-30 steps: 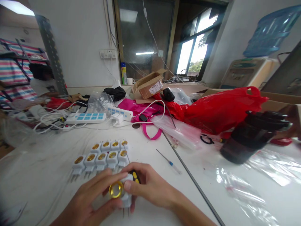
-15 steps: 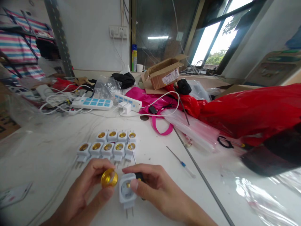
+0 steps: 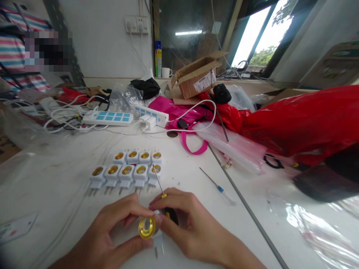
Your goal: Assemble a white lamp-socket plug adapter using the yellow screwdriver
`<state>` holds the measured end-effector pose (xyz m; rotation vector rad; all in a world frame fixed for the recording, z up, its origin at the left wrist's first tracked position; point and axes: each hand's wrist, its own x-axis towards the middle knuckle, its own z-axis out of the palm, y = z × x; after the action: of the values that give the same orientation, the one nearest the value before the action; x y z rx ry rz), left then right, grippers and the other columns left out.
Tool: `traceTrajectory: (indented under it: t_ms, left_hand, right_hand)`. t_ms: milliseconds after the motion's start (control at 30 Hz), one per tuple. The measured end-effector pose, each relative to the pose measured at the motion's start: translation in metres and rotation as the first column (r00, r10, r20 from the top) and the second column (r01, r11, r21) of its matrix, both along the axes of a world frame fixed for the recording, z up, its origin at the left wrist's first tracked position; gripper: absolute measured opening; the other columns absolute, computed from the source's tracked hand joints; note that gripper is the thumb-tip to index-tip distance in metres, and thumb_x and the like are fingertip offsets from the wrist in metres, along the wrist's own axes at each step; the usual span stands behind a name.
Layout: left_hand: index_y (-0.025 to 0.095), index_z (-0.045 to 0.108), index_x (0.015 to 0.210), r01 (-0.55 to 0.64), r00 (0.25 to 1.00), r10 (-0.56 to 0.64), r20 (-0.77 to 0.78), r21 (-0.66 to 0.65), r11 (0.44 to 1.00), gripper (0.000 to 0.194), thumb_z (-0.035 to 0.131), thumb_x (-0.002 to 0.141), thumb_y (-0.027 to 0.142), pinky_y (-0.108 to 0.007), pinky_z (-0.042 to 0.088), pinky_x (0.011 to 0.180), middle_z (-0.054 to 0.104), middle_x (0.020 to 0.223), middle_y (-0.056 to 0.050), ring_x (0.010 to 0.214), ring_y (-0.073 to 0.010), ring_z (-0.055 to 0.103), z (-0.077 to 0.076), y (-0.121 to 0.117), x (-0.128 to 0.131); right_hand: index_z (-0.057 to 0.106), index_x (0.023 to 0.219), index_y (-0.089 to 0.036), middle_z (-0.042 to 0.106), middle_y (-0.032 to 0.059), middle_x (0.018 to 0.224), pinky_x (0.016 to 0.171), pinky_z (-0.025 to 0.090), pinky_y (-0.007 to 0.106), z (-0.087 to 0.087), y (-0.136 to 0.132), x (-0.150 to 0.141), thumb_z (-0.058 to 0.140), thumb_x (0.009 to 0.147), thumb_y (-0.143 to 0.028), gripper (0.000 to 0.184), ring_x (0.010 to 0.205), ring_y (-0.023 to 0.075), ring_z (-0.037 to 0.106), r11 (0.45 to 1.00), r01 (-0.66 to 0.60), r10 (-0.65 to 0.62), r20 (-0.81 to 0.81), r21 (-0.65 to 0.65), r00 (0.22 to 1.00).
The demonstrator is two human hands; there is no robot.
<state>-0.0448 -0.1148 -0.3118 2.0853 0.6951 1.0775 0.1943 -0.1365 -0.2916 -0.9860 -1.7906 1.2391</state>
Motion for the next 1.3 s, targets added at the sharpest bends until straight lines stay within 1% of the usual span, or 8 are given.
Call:
traceTrajectory:
  t_ms: [133, 267, 400, 533, 867, 1000, 1133, 1300]
  left_hand:
    - [0.027, 0.081, 0.111, -0.009, 0.999, 0.007, -0.045, -0.054, 0.998, 0.024, 0.090, 0.090, 0.033, -0.022, 0.047, 0.062, 0.055, 0.075, 0.005, 0.068, -0.0123, 0.059, 0.003, 0.002, -0.001]
    - [0.029, 0.083, 0.113, -0.010, 0.999, 0.008, -0.037, -0.042, 0.999, 0.029, 0.093, 0.087, 0.037, -0.020, 0.047, 0.060, 0.056, 0.074, 0.005, 0.065, -0.0114, 0.059, 0.004, 0.004, 0.000]
    - [0.029, 0.083, 0.119, 0.009, 0.999, -0.008, -0.032, 0.015, 1.000, 0.035, 0.093, 0.087, 0.038, -0.017, 0.049, 0.060, 0.061, 0.075, 0.005, 0.065, -0.0095, 0.061, 0.003, 0.005, 0.002]
    - [0.029, 0.083, 0.123, 0.025, 0.999, -0.024, -0.033, 0.030, 0.999, 0.031, 0.086, 0.094, 0.042, -0.016, 0.046, 0.055, 0.060, 0.074, 0.005, 0.062, -0.0086, 0.061, 0.001, 0.005, 0.003]
    - [0.041, 0.079, 0.126, 0.027, 0.992, -0.025, -0.123, 0.017, 0.999, 0.043, 0.087, 0.088, 0.058, -0.020, 0.058, 0.067, 0.071, 0.087, 0.004, 0.076, -0.0144, 0.073, -0.006, 0.008, -0.001]
    - [0.034, 0.077, 0.131, 0.034, 0.988, -0.024, -0.153, 0.060, 0.998, 0.056, 0.094, 0.082, 0.054, -0.019, 0.061, 0.073, 0.071, 0.089, 0.004, 0.079, -0.0141, 0.076, -0.009, 0.010, -0.004]
    - [0.023, 0.076, 0.130, 0.070, 0.964, -0.042, -0.264, 0.096, 0.993, 0.044, 0.082, 0.096, 0.050, -0.021, 0.063, 0.083, 0.075, 0.096, -0.002, 0.090, -0.0164, 0.078, -0.009, 0.008, -0.006]
    - [0.032, 0.070, 0.129, 0.046, 0.959, -0.021, -0.282, 0.082, 0.996, 0.033, 0.074, 0.102, 0.051, -0.021, 0.061, 0.084, 0.075, 0.100, 0.002, 0.093, -0.0155, 0.078, -0.007, 0.006, -0.006]
  right_hand:
    - [0.083, 0.103, -0.018, 0.075, 0.0105, 0.100, 0.081, 0.050, 0.033, 0.004, 0.002, 0.000, 0.062, 0.110, -0.030, 0.025, 0.093, 0.0206, 0.067, 0.998, -0.018, 0.012, 0.115, 0.054, 0.993]
    - [0.079, 0.114, -0.020, 0.073, 0.0082, 0.104, 0.079, 0.052, 0.031, 0.004, 0.000, 0.004, 0.059, 0.111, -0.028, 0.022, 0.092, 0.0186, 0.068, 0.992, -0.004, -0.011, 0.120, 0.128, 0.993]
    - [0.070, 0.127, -0.023, 0.070, 0.0095, 0.117, 0.091, 0.055, 0.035, 0.001, -0.006, 0.010, 0.079, 0.096, -0.025, 0.033, 0.104, 0.0225, 0.068, 0.955, 0.065, -0.088, 0.070, 0.289, 0.994]
    - [0.066, 0.115, -0.024, 0.062, 0.0058, 0.107, 0.084, 0.057, 0.033, 0.003, -0.009, 0.012, 0.089, 0.085, -0.020, 0.038, 0.095, 0.0208, 0.064, 0.907, 0.084, -0.135, 0.095, 0.413, 0.986]
    - [0.079, 0.113, -0.019, 0.071, 0.0094, 0.100, 0.080, 0.059, 0.031, 0.008, -0.016, 0.010, 0.066, 0.101, -0.012, 0.019, 0.088, 0.0198, 0.069, 0.852, -0.126, -0.081, 0.365, 0.508, 0.927]
    - [0.075, 0.099, -0.017, 0.069, 0.0095, 0.095, 0.072, 0.054, 0.032, 0.008, -0.015, 0.009, 0.058, 0.107, -0.017, 0.019, 0.080, 0.0197, 0.063, 0.824, -0.200, -0.095, 0.477, 0.530, 0.874]
    - [0.073, 0.094, -0.020, 0.067, 0.0082, 0.091, 0.066, 0.051, 0.036, 0.010, -0.014, 0.005, 0.052, 0.113, -0.030, 0.030, 0.075, 0.0211, 0.060, 0.797, -0.273, -0.141, 0.606, 0.538, 0.783]
    - [0.076, 0.100, -0.020, 0.067, 0.0069, 0.089, 0.068, 0.053, 0.038, 0.014, -0.015, 0.004, 0.050, 0.115, -0.033, 0.033, 0.074, 0.0214, 0.061, 0.789, -0.267, -0.160, 0.605, 0.553, 0.780]
